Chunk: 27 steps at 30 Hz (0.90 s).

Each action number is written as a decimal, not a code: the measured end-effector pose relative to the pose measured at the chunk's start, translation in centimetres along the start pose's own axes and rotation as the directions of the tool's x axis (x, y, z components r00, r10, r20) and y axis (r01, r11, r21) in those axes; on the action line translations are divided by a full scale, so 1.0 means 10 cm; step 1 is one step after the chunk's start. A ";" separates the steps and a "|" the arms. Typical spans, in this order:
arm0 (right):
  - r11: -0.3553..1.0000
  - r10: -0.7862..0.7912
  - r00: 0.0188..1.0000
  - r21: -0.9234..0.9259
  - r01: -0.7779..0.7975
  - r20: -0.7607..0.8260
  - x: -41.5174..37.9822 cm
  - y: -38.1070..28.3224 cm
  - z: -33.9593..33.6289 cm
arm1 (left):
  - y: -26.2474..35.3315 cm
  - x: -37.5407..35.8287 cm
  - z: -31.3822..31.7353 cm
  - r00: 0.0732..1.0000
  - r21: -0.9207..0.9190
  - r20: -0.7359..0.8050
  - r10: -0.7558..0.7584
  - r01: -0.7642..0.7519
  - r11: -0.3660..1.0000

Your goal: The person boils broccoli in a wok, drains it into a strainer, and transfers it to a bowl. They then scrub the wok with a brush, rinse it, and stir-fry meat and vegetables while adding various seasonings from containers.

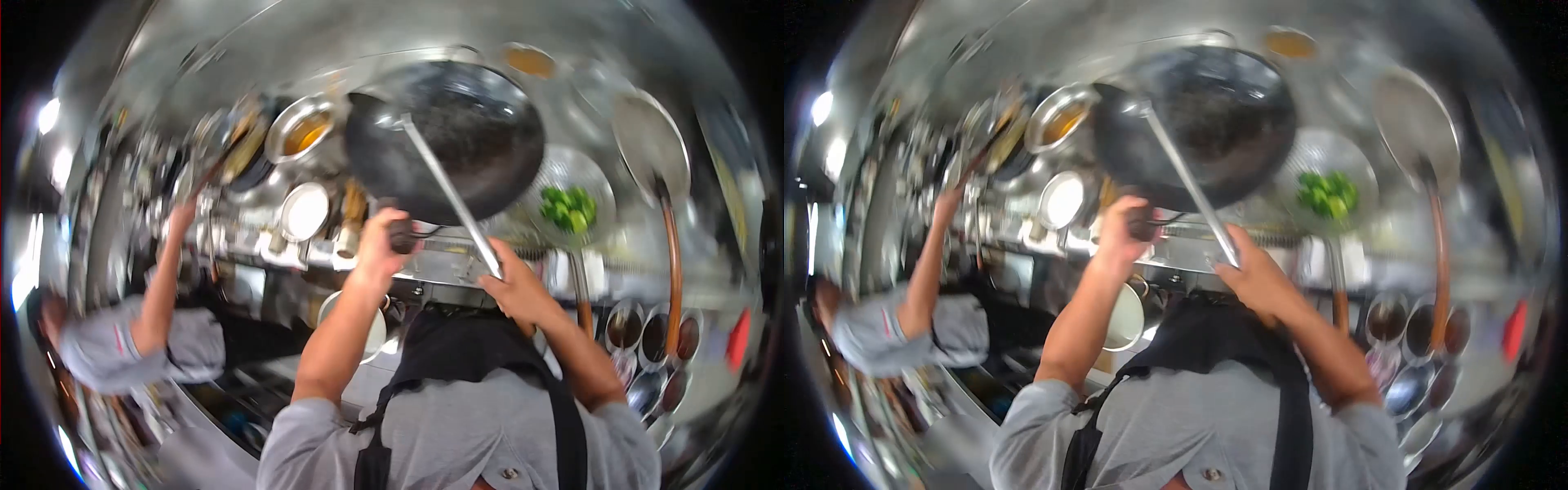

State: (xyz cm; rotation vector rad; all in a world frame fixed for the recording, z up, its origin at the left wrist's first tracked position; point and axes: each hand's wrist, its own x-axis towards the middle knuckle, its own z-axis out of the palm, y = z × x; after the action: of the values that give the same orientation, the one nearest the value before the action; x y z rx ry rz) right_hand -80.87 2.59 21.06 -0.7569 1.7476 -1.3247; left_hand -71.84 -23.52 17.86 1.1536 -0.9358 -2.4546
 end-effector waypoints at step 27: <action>0.687 0.173 0.914 0.620 -0.379 0.366 2.49 -1.37 1.20 | -0.52 0.51 -0.16 0.973 -0.286 0.220 0.062 0.003 0.958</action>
State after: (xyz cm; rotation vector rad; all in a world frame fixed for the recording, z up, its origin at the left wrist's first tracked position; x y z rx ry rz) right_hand -83.02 -27.64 26.73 -0.2141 0.9662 -1.4197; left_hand -73.79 -22.79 10.67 0.7694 -0.6188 -2.6276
